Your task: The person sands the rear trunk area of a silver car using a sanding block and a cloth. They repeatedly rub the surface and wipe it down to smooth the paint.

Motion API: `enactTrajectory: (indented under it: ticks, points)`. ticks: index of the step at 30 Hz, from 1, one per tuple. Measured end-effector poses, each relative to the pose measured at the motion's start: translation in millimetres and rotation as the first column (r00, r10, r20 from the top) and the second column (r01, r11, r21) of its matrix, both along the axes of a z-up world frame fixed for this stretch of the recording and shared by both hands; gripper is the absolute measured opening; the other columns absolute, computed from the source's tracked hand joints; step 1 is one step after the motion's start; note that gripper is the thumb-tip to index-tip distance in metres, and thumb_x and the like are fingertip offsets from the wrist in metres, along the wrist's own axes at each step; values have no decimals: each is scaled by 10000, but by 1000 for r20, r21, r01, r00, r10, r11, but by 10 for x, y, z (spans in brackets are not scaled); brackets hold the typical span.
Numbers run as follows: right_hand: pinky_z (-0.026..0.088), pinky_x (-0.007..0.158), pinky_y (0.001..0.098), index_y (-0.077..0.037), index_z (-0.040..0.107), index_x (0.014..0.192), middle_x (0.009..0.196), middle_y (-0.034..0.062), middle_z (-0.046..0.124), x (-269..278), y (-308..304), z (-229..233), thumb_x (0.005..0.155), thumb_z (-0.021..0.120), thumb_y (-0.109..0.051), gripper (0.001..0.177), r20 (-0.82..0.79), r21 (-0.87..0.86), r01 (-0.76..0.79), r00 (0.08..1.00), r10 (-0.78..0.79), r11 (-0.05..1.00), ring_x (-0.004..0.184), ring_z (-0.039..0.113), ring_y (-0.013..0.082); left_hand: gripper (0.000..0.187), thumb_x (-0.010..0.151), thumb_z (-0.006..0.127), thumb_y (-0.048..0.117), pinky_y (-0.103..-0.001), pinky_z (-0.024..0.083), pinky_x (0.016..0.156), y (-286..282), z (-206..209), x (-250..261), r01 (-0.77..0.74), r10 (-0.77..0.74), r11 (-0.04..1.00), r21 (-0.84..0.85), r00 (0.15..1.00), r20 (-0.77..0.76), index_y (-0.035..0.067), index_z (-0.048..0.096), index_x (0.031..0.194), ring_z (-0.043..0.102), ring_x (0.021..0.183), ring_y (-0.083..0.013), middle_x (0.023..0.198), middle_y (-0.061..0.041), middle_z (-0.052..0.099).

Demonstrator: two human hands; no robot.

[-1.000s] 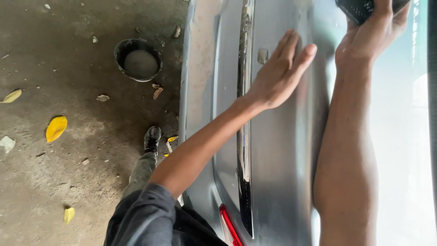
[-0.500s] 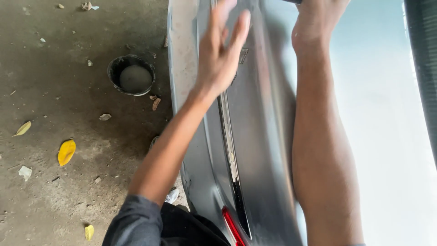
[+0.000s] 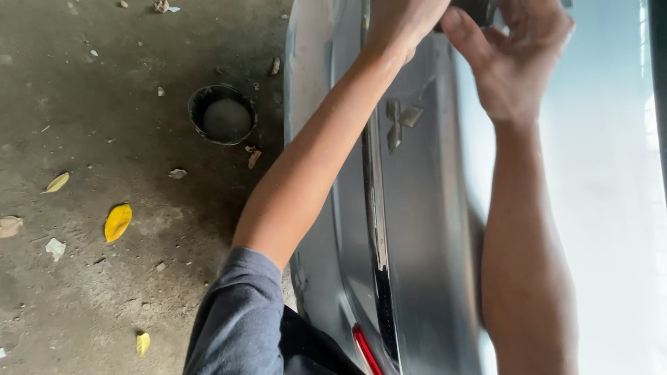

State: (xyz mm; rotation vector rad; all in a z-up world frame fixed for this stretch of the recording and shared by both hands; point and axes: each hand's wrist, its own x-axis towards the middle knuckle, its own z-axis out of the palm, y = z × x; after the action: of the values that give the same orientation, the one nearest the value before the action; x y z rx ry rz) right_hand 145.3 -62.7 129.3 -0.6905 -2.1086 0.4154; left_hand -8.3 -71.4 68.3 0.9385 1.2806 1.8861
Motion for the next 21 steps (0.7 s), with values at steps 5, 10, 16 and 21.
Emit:
enactTrajectory:
  ticks: [5, 10, 16, 21]
  points:
    - [639, 1011, 391, -11, 538, 1499, 1432, 176, 663, 147, 99, -116, 1139, 781, -115, 447, -120, -247, -236, 970, 212, 940, 1213, 714, 298, 393, 796, 792, 399, -376, 616, 672, 473, -557, -253, -60, 63, 998, -26, 993, 96, 31, 718, 912, 744, 703, -155, 747, -61, 752]
    - [652, 724, 307, 36, 626, 1410, 1187, 149, 732, 429, 114, -261, 1103, 801, -151, 400, -71, -408, 352, 908, -414, 842, 974, 780, 204, 273, 763, 830, 203, -375, 595, 876, 654, -1347, -231, -11, 58, 975, -221, 977, 207, 64, 759, 988, 758, 968, -235, 1008, -94, 797]
    - [579, 804, 241, 76, 629, 1363, 1178, 134, 737, 358, 89, -249, 1107, 772, -114, 349, 52, -400, 432, 891, -451, 808, 963, 723, 164, 286, 886, 751, 270, -362, 581, 956, 729, -1671, -21, 46, -26, 980, -193, 994, 102, 53, 769, 1072, 760, 1045, -262, 1086, -111, 801]
    - [577, 827, 242, 85, 630, 1325, 1162, 137, 730, 276, 90, -207, 1070, 777, -121, 359, 44, -446, 448, 876, -481, 775, 969, 716, 159, 619, 827, 773, 501, -385, 566, 885, 313, -482, -457, 277, -267, 852, -444, 960, 86, -32, 686, 1129, 738, 967, -289, 1000, -167, 752]
